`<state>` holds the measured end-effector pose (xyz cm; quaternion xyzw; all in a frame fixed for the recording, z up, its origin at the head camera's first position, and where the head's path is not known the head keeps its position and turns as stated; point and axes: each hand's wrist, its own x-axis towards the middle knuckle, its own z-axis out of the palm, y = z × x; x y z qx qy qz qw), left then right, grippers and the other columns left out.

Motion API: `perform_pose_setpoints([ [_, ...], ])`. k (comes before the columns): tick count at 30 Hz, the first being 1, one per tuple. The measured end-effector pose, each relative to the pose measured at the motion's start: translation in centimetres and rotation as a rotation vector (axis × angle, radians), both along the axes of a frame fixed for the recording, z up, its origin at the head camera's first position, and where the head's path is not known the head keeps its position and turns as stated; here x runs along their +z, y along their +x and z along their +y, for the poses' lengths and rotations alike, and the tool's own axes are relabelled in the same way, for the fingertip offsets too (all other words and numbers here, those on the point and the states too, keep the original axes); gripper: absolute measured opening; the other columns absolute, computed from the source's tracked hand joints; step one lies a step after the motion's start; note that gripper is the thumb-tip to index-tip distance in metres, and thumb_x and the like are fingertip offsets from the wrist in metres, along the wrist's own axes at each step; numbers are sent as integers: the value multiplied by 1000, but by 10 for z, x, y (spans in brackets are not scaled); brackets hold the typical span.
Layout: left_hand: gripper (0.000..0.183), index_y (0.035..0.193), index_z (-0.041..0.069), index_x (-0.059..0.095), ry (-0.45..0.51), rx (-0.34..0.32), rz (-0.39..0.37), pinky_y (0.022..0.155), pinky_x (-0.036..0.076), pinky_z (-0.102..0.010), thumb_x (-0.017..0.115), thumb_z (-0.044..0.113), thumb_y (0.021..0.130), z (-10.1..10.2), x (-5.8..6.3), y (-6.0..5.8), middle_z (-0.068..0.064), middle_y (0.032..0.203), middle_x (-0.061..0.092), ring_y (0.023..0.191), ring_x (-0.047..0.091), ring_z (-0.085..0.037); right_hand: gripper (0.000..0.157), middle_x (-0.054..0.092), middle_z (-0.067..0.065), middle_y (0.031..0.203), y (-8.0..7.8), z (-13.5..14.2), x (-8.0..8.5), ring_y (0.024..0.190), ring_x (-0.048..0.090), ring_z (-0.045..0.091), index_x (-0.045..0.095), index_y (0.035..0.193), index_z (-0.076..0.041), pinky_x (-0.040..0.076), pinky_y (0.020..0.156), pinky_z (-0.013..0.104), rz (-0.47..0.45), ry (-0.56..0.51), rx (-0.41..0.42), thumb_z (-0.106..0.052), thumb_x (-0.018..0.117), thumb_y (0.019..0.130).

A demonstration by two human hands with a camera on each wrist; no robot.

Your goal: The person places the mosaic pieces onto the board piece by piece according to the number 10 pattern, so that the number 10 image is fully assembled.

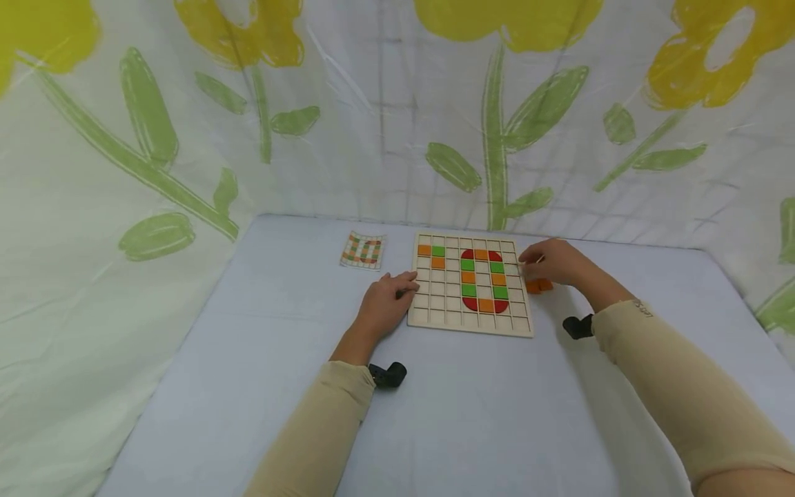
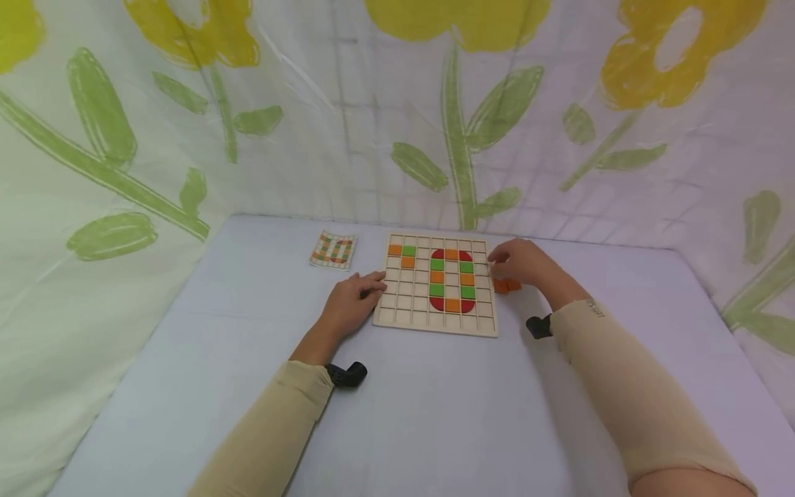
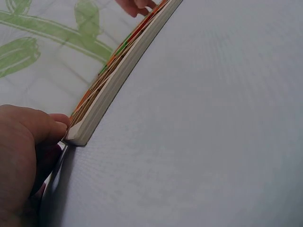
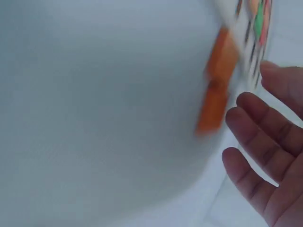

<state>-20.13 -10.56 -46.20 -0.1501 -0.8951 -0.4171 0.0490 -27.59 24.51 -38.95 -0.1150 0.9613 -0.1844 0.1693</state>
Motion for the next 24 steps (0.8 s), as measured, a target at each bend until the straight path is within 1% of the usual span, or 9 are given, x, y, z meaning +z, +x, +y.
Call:
perform_pose_setpoints([
  [3,21,113,9,74,-2,-2,-6,122,26,-36,62,15,97,0,1,0,3,135,62,130,55,-15,37,67,17,120,7,23,-2,105,59,33,66,125,-5,54,83,46,-15,1,-26,-26,62,95],
  [8,20,112,9,75,2,-3,-8,122,26,-36,62,14,97,1,3,0,2,136,62,130,55,-16,47,64,19,119,20,63,-5,106,57,35,64,126,-4,53,81,46,-17,9,-35,-39,62,95],
  [11,21,113,9,74,0,-2,-14,122,26,-37,62,15,97,1,3,-1,3,136,61,130,55,-16,60,62,22,121,29,84,-5,102,59,32,62,128,-3,55,79,43,-66,14,-55,-51,64,91],
  [14,22,114,9,74,-2,2,-28,122,26,-38,61,17,97,1,3,-1,4,137,61,132,53,-17,71,58,26,123,38,101,-2,98,60,28,59,130,0,58,75,39,-136,8,-75,-57,66,87],
  [18,23,115,11,74,-4,13,-33,122,27,-38,61,18,98,0,1,-1,5,137,60,133,52,-16,75,55,28,127,49,115,4,101,60,27,56,132,1,60,74,37,-210,5,-73,-55,72,84],
  [21,22,114,11,74,-4,12,-22,122,27,-37,61,17,98,0,-1,-2,5,137,60,133,52,-15,73,52,31,128,57,118,9,103,59,31,54,134,1,59,75,39,-249,11,-42,-46,77,82],
  [24,22,114,11,74,-8,5,-13,122,27,-37,61,17,98,0,-2,-2,5,136,61,132,53,-15,76,48,33,129,63,116,9,104,57,33,51,134,0,58,73,39,-291,27,-32,-43,81,78],
])
